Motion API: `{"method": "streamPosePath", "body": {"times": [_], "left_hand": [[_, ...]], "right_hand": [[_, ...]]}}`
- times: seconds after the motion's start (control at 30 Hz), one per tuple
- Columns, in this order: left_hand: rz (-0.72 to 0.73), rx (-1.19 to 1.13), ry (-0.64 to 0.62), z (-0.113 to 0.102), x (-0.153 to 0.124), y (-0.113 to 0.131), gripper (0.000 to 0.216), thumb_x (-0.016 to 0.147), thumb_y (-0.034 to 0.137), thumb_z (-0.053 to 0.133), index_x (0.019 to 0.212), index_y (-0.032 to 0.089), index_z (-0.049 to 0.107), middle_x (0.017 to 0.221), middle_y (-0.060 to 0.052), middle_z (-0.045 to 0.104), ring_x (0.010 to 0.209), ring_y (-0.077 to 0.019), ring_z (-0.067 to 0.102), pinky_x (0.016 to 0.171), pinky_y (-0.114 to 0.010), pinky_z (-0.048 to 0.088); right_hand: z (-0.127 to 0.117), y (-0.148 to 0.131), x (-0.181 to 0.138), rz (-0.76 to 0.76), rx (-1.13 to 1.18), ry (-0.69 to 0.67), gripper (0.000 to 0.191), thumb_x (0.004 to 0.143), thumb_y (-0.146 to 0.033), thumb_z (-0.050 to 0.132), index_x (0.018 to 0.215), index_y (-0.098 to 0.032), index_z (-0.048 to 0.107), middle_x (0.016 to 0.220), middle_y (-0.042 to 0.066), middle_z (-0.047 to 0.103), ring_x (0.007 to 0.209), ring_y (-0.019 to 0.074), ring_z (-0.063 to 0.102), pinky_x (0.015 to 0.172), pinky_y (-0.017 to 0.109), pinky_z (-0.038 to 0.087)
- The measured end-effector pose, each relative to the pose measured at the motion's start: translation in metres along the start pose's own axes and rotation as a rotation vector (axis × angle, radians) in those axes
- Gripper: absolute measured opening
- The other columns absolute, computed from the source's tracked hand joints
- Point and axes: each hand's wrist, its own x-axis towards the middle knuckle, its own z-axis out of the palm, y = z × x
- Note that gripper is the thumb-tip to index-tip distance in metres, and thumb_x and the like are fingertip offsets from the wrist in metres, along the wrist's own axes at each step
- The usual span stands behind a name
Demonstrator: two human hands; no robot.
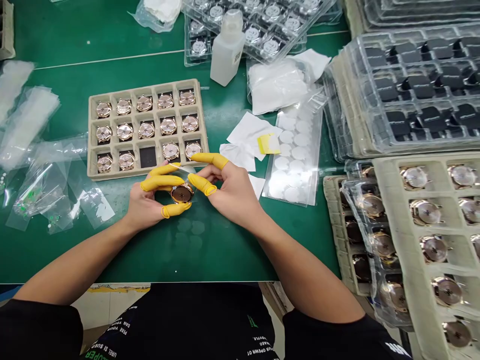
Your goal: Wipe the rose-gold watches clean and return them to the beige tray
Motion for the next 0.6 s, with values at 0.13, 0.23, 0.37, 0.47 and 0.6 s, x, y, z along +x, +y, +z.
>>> {"method": "streamPosePath", "body": {"times": [0.13,0.23,0.37,0.47,0.6], "left_hand": [[0.022,-0.159,-0.08,-0.001,0.002,-0.001,0.049,0.073,0.02,0.092,0.119,0.025,0.076,0.125,-0.009,0.073,0.111,-0.0241,0.074,0.085,-0.031,0.068],[0.05,-0.23,-0.114,-0.001,0.004,0.001,0.051,0.073,0.014,0.09,0.121,0.024,0.074,0.118,-0.009,0.076,0.108,-0.0234,0.075,0.084,-0.03,0.067],[0.032,-0.214,-0.126,-0.001,0.003,0.003,0.051,0.073,0.014,0.09,0.121,0.022,0.074,0.109,-0.008,0.078,0.092,-0.0192,0.076,0.079,-0.027,0.066],[0.059,-0.161,-0.148,-0.002,0.002,0.005,0.047,0.074,0.014,0.09,0.118,0.02,0.074,0.096,-0.005,0.078,0.078,-0.0148,0.073,0.072,-0.023,0.063],[0.142,-0.086,-0.194,-0.001,0.003,0.009,0.04,0.076,0.012,0.087,0.114,0.02,0.075,0.093,-0.005,0.079,0.072,-0.0134,0.072,0.065,-0.021,0.06]], "right_hand": [[-0.003,-0.004,-0.002,-0.042,-0.119,-0.031,0.041,0.087,-0.031,0.072,0.126,-0.018,0.066,0.075,-0.001,0.071,0.069,0.015,0.062,0.07,0.03,0.051],[-0.005,-0.007,-0.003,-0.065,-0.163,-0.082,0.043,0.085,-0.024,0.069,0.128,-0.018,0.064,0.075,-0.002,0.071,0.069,0.0154,0.064,0.069,0.03,0.051],[-0.01,-0.008,-0.004,-0.081,-0.256,-0.181,0.043,0.085,-0.02,0.066,0.128,-0.019,0.065,0.075,-0.002,0.073,0.066,0.0156,0.064,0.066,0.03,0.05],[-0.017,-0.009,-0.003,-0.1,-0.352,-0.256,0.041,0.088,-0.022,0.066,0.129,-0.021,0.065,0.081,0.0,0.075,0.073,0.0181,0.067,0.067,0.032,0.05],[-0.028,-0.013,-0.001,-0.26,-0.422,-0.217,0.027,0.091,-0.031,0.07,0.117,-0.023,0.069,0.123,0.008,0.072,0.107,0.0243,0.067,0.079,0.037,0.053]]}}
